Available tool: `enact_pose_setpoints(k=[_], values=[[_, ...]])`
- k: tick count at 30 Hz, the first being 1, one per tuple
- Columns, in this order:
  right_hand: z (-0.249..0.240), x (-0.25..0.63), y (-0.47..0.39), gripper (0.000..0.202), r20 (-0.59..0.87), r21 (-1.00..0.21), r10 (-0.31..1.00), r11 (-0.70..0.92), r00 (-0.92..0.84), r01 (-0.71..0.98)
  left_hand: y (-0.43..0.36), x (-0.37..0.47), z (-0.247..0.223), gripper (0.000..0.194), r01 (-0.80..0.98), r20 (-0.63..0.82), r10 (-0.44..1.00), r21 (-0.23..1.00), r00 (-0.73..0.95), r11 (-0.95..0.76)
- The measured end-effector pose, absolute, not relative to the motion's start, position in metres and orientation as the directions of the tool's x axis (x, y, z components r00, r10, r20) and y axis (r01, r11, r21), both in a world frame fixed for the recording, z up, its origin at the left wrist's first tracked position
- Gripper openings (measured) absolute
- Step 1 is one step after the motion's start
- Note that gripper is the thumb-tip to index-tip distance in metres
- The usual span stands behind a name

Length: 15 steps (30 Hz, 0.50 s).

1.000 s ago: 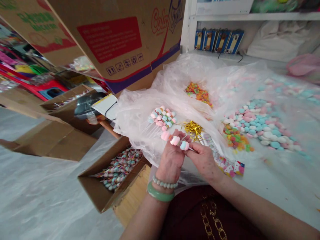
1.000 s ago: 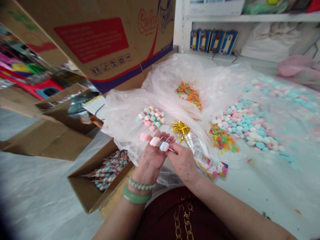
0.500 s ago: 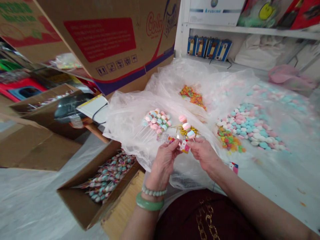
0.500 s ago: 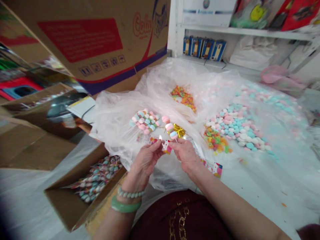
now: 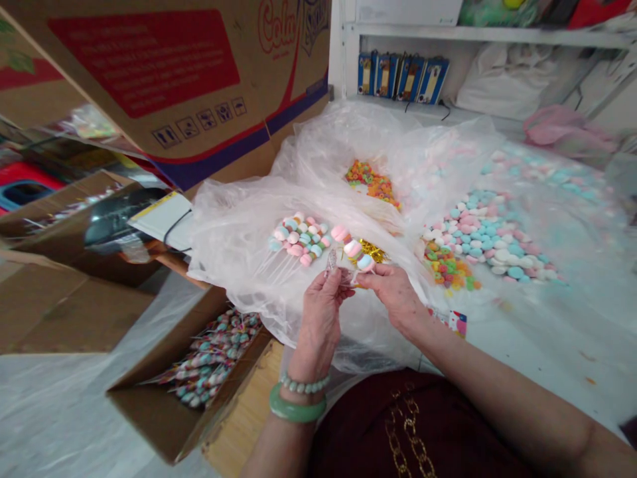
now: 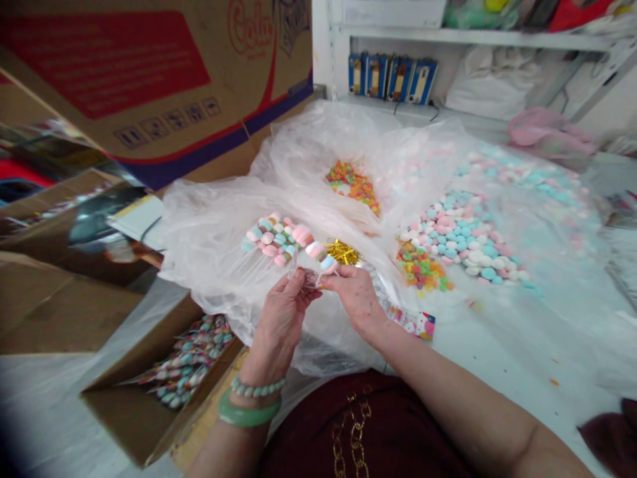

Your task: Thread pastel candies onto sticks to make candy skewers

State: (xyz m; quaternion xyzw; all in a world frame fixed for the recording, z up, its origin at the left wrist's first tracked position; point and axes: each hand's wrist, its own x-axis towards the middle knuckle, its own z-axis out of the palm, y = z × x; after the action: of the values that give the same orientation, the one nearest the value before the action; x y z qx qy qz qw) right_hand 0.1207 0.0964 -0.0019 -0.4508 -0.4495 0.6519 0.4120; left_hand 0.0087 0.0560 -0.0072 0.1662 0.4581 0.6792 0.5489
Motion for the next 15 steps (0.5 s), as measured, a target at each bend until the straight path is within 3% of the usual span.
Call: enact_pose_setpoints(k=[3, 8, 11, 15], values=[[0.002, 0.133, 0.092, 0.019, -0.138, -0.989, 0.959, -0.146, -0.248, -0.016, 0.060, 0.000, -0.008, 0.011, -0.718, -0.406, 0.843, 0.695, -0.352, 0.035], [0.013, 0.165, 0.073, 0.027, -0.005, -0.955, 0.979, 0.056, -0.204, 0.291, 0.063, -0.023, -0.005, 0.022, -0.900, -0.675, 0.688, 0.429, -0.266, 0.073], [0.013, 0.175, 0.062, 0.025, 0.008, -0.922, 0.967, 0.106, -0.254, 0.374, 0.062, -0.029, -0.002, 0.022, -0.935, -0.699, 0.679, 0.352, -0.224, 0.054], [0.005, 0.175, 0.052, 0.021, 0.168, -0.867, 0.941, 0.283, -0.294, 0.410, 0.061, -0.029, 0.000, 0.023, -0.953, -0.697, 0.698, 0.294, -0.164, 0.069]])
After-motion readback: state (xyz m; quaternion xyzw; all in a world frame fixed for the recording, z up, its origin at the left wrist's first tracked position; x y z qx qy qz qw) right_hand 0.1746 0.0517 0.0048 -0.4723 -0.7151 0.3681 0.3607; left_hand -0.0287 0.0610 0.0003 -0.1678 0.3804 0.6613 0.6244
